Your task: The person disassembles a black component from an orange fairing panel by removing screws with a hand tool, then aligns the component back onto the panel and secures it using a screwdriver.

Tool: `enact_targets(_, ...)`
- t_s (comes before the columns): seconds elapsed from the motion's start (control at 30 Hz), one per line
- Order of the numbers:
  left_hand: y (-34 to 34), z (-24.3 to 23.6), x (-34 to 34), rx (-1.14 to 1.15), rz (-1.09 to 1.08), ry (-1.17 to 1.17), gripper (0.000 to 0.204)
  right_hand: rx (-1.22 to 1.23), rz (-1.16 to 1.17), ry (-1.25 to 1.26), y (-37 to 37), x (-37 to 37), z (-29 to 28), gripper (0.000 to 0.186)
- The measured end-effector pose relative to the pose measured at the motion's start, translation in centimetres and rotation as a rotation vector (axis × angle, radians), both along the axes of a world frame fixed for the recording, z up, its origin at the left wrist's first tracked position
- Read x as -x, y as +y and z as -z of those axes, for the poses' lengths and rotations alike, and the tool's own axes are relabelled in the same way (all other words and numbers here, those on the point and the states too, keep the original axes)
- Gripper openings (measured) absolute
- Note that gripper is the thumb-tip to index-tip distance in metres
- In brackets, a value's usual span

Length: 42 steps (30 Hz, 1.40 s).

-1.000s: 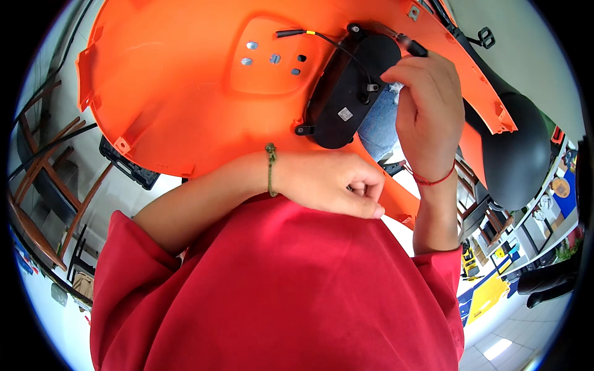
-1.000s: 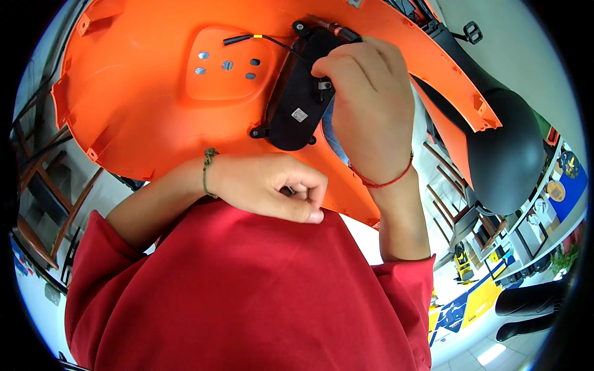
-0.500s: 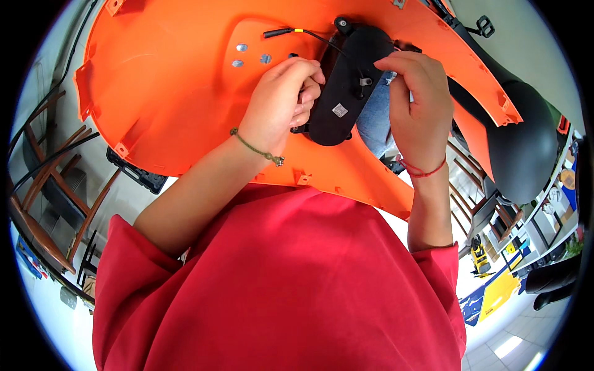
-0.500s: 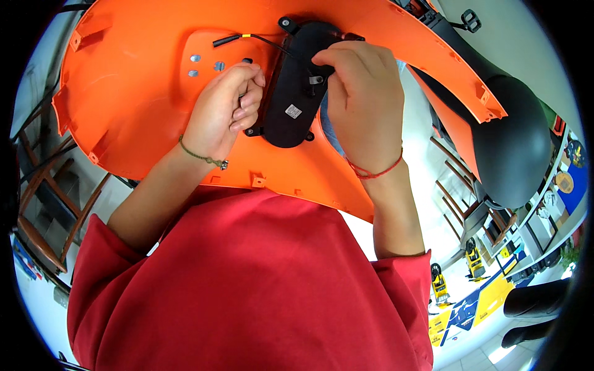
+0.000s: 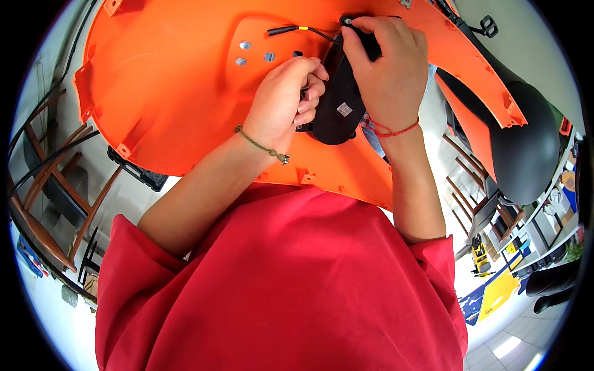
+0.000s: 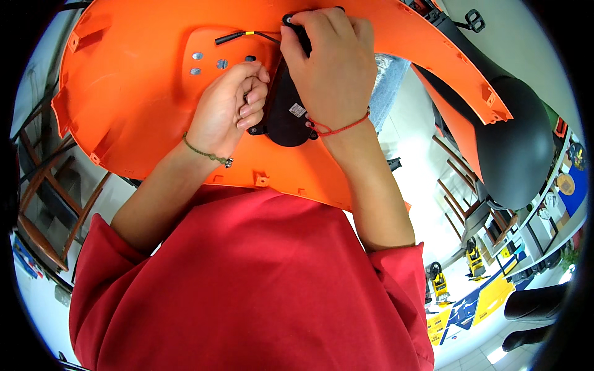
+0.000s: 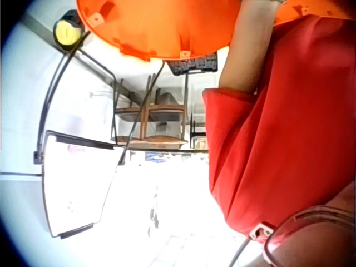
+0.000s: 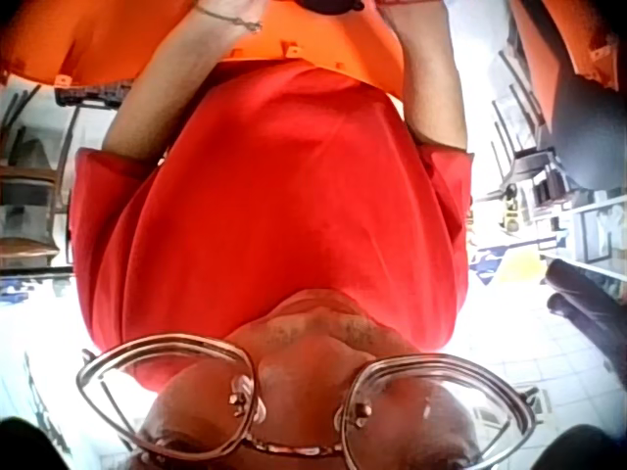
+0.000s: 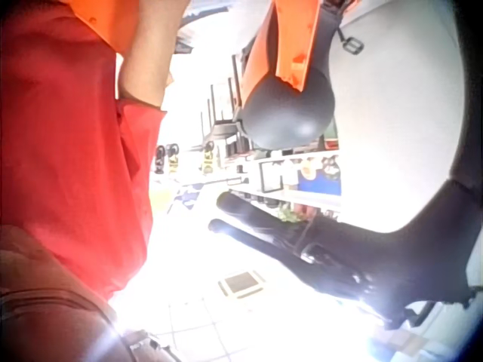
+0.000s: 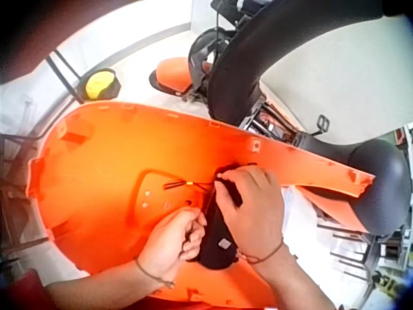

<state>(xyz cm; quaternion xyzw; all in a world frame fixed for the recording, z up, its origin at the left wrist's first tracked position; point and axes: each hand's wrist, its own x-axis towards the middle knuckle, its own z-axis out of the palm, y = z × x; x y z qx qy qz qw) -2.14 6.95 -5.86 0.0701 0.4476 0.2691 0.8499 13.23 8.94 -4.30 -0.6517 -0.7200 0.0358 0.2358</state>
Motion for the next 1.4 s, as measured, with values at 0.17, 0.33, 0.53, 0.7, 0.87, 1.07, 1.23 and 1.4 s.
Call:
enact_targets(0.17, -0.1, -0.5, -0.2, -0.004, -0.001, 0.017, 0.022, -0.053, 0.046, -0.052, 0.8, 0.6, 0.3, 0.01)
enact_targets(0.33, -0.1, -0.8, -0.2, -0.016, 0.001, -0.02, 0.022, 0.058, 0.107, -0.186, 1.2, 0.9, -0.8, 0.013)
enact_targets(0.53, -0.4, -1.2, 0.2, -0.017, -0.01, -0.014, 0.022, 0.032, 0.07, -0.313, 1.4, 1.6, -1.1, 0.011)
enact_targets(0.7, -0.4, -0.9, 0.6, -0.02, -0.016, -0.024, 0.021, 0.02, -0.002, -0.363, 1.6, 1.2, -0.7, 0.01)
enact_targets(0.87, -0.3, -0.7, 0.9, -0.017, -0.022, -0.006, 0.022, -0.004, -0.041, -0.339, 1.5, 1.2, -0.7, 0.01)
enact_targets(1.07, -0.4, -0.8, 0.6, -0.017, -0.023, -0.021, 0.022, 0.052, 0.03, -0.343, 1.3, 1.3, -1.0, 0.015)
enact_targets(1.23, -0.3, -1.3, 0.4, -0.032, -0.012, -0.022, 0.022, 0.063, 0.079, -0.359, 1.3, 1.9, -0.9, 0.016)
enact_targets(1.4, -0.4, -0.8, 0.7, -0.031, -0.017, -0.018, 0.022, 0.018, 0.035, -0.26, 1.3, 1.5, -0.5, 0.017)
